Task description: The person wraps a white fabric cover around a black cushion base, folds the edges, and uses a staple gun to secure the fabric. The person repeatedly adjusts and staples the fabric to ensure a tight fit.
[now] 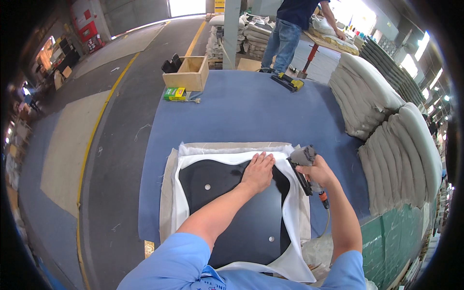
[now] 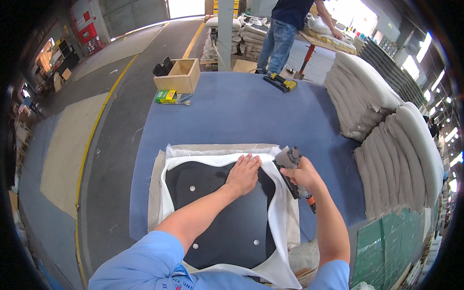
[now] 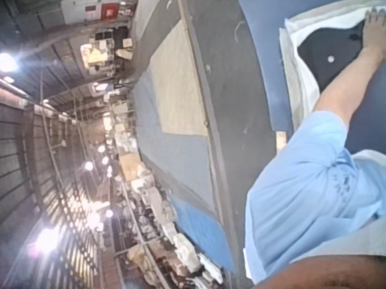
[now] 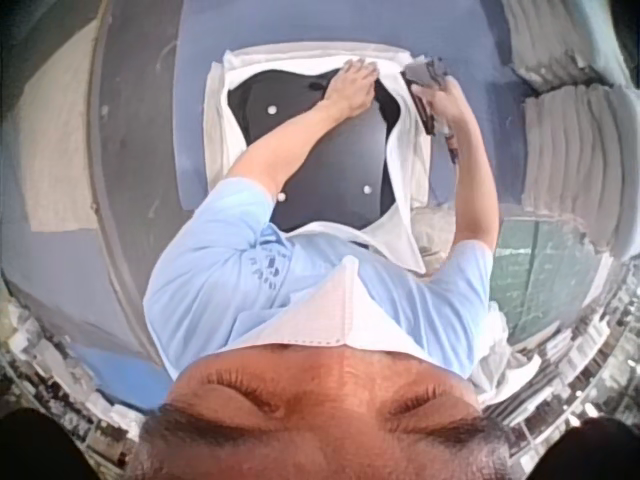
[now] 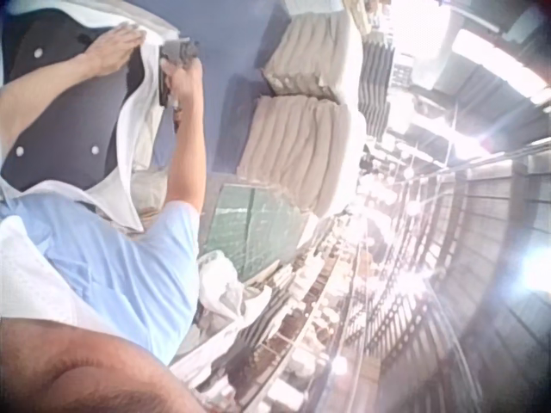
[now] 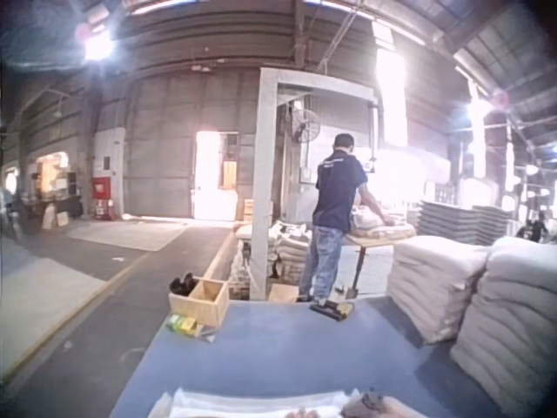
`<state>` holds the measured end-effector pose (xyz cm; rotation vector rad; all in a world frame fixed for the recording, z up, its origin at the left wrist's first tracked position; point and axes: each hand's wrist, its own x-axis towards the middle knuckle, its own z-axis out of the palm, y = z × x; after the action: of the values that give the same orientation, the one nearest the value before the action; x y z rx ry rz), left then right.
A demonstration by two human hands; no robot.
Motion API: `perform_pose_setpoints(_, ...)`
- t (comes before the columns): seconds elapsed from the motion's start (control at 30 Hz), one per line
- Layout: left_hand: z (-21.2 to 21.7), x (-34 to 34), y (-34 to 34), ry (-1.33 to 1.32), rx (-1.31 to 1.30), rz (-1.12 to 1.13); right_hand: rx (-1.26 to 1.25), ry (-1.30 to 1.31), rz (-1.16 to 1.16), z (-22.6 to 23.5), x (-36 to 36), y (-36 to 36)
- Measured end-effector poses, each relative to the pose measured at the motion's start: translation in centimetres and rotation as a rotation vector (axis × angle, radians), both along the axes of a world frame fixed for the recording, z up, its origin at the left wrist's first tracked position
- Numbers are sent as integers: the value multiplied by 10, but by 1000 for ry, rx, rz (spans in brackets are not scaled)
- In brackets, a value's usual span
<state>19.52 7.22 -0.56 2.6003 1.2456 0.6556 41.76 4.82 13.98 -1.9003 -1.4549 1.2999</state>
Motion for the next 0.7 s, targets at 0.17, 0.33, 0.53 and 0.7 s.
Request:
perform_pose_setpoints(0.17,-4,-5,3,-80,-10,19,-2,-58,53,-28,-16,33)
perform_pose_setpoints(0.33,-2,7,-4,-209,-84,85,89,87,98,-33,-7,27)
perform_pose_setpoints(0.53,1,1,-2,-29,-135,-2,28,41,98,-47,-6,38)
perform_pose_setpoints(0.7,-5,-3,-5,-12,-78,56,45,49,111,-58,-11,43)
